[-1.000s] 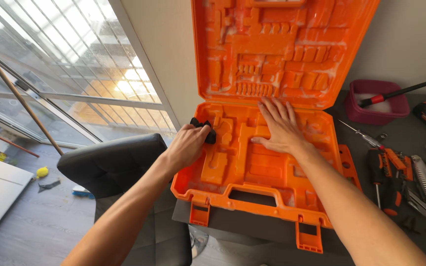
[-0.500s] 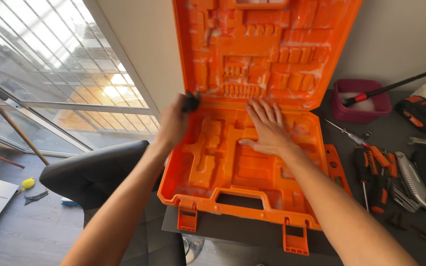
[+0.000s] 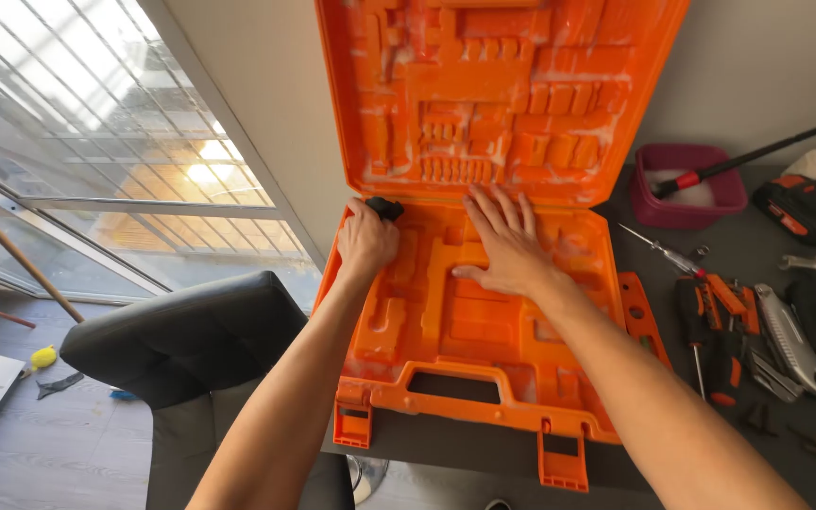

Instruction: The person uses a black cloth to wipe the interior compartments of an open orange toolbox. The person repeatedly folds and unfolds the cloth while cleaning different sections of the toolbox base.

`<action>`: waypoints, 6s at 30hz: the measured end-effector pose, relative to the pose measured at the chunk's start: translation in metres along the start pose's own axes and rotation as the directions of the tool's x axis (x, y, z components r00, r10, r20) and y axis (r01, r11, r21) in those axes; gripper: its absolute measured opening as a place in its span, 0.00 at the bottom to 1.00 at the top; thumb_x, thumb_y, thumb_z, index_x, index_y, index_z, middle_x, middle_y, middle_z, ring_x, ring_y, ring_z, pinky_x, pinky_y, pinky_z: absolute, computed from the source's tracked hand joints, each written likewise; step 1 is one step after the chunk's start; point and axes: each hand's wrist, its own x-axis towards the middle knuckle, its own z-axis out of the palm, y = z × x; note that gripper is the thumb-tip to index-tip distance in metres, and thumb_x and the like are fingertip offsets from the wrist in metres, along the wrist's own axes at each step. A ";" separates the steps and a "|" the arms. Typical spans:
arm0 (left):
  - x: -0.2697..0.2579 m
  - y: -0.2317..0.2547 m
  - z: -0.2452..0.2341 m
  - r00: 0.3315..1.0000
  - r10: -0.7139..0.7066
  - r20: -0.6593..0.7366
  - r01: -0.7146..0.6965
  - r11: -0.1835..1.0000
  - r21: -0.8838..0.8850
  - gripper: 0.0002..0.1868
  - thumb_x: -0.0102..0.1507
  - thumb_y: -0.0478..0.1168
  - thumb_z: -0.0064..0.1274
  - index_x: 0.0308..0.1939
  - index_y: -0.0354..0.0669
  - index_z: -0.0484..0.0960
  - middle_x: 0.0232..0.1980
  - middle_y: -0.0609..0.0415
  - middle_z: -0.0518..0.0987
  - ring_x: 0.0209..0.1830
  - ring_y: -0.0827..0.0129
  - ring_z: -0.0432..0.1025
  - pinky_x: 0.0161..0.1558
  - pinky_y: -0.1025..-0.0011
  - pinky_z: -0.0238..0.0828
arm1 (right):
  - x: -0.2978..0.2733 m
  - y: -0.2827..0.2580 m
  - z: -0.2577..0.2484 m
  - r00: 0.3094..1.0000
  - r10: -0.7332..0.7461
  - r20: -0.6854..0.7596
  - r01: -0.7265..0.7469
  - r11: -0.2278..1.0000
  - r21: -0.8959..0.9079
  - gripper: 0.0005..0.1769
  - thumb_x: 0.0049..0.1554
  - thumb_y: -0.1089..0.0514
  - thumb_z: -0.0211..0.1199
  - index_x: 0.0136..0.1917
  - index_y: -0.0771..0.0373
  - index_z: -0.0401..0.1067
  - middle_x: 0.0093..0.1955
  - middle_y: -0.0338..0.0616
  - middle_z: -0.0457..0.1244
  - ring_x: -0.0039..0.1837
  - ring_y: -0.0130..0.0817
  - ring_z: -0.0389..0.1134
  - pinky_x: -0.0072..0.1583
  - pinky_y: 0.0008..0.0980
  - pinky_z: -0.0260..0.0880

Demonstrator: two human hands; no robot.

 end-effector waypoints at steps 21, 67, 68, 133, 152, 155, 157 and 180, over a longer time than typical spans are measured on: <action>-0.028 -0.034 -0.030 0.982 0.116 0.152 -0.109 0.993 -0.050 0.18 0.66 0.45 0.47 0.52 0.35 0.67 0.44 0.33 0.77 0.49 0.32 0.76 0.47 0.48 0.77 | 0.003 0.001 0.005 1.000 -0.015 -0.012 0.015 0.999 -0.029 0.64 0.50 0.27 0.66 0.83 0.62 0.42 0.87 0.48 0.34 0.85 0.54 0.26 0.78 0.63 0.14; -0.162 -0.037 -0.128 0.906 0.312 0.285 -0.377 0.903 0.209 0.23 0.58 0.30 0.46 0.58 0.39 0.66 0.49 0.35 0.78 0.44 0.29 0.77 0.43 0.39 0.78 | 0.004 0.005 0.008 1.000 -0.009 -0.028 0.008 0.999 -0.037 0.64 0.49 0.25 0.64 0.83 0.62 0.44 0.87 0.47 0.33 0.85 0.53 0.29 0.78 0.64 0.19; -0.160 -0.040 -0.123 0.891 0.368 0.265 -0.429 0.874 0.228 0.23 0.58 0.32 0.49 0.58 0.43 0.69 0.51 0.40 0.77 0.43 0.31 0.78 0.43 0.41 0.79 | 0.004 0.005 0.008 1.000 -0.011 -0.024 0.010 0.999 -0.047 0.64 0.49 0.24 0.63 0.83 0.62 0.43 0.87 0.48 0.33 0.85 0.53 0.29 0.78 0.64 0.19; -0.197 -0.006 -0.143 0.617 0.582 0.530 -0.722 0.687 0.086 0.14 0.47 0.31 0.66 0.36 0.38 0.85 0.40 0.43 0.84 0.42 0.38 0.80 0.45 0.48 0.80 | 0.006 -0.003 0.001 0.998 0.051 0.040 -0.048 0.997 -0.057 0.63 0.51 0.24 0.62 0.84 0.56 0.37 0.87 0.46 0.28 0.85 0.50 0.25 0.78 0.61 0.15; -0.182 -0.023 -0.111 0.489 0.670 0.558 -0.853 0.502 0.146 0.14 0.47 0.34 0.70 0.33 0.35 0.83 0.36 0.43 0.82 0.37 0.43 0.80 0.40 0.53 0.81 | 0.003 -0.007 -0.003 0.997 0.061 0.056 -0.060 0.998 -0.010 0.62 0.52 0.23 0.59 0.84 0.56 0.39 0.87 0.45 0.30 0.85 0.49 0.25 0.78 0.59 0.13; -0.177 -0.030 -0.104 0.478 0.659 0.581 -0.859 0.489 0.152 0.14 0.48 0.36 0.70 0.34 0.37 0.83 0.36 0.44 0.82 0.38 0.43 0.80 0.41 0.53 0.81 | 0.001 -0.009 -0.002 0.996 0.063 0.057 -0.063 0.998 0.001 0.62 0.52 0.23 0.60 0.84 0.57 0.40 0.87 0.46 0.30 0.85 0.49 0.25 0.78 0.60 0.13; -0.170 -0.038 -0.092 0.458 0.653 0.603 -0.873 0.459 0.166 0.16 0.48 0.38 0.72 0.35 0.36 0.83 0.36 0.44 0.82 0.38 0.43 0.80 0.41 0.53 0.81 | -0.002 -0.007 -0.004 0.997 0.059 0.058 -0.059 0.998 -0.001 0.62 0.52 0.24 0.61 0.84 0.57 0.40 0.87 0.46 0.30 0.85 0.49 0.25 0.79 0.60 0.13; -0.177 -0.016 -0.133 0.598 0.636 0.488 -0.705 0.707 -0.057 0.04 0.51 0.32 0.61 0.23 0.42 0.81 0.27 0.52 0.80 0.29 0.50 0.78 0.34 0.63 0.79 | 0.003 -0.008 0.000 0.999 0.042 0.016 -0.041 0.998 -0.044 0.61 0.51 0.30 0.64 0.84 0.58 0.41 0.87 0.47 0.30 0.85 0.51 0.26 0.79 0.62 0.17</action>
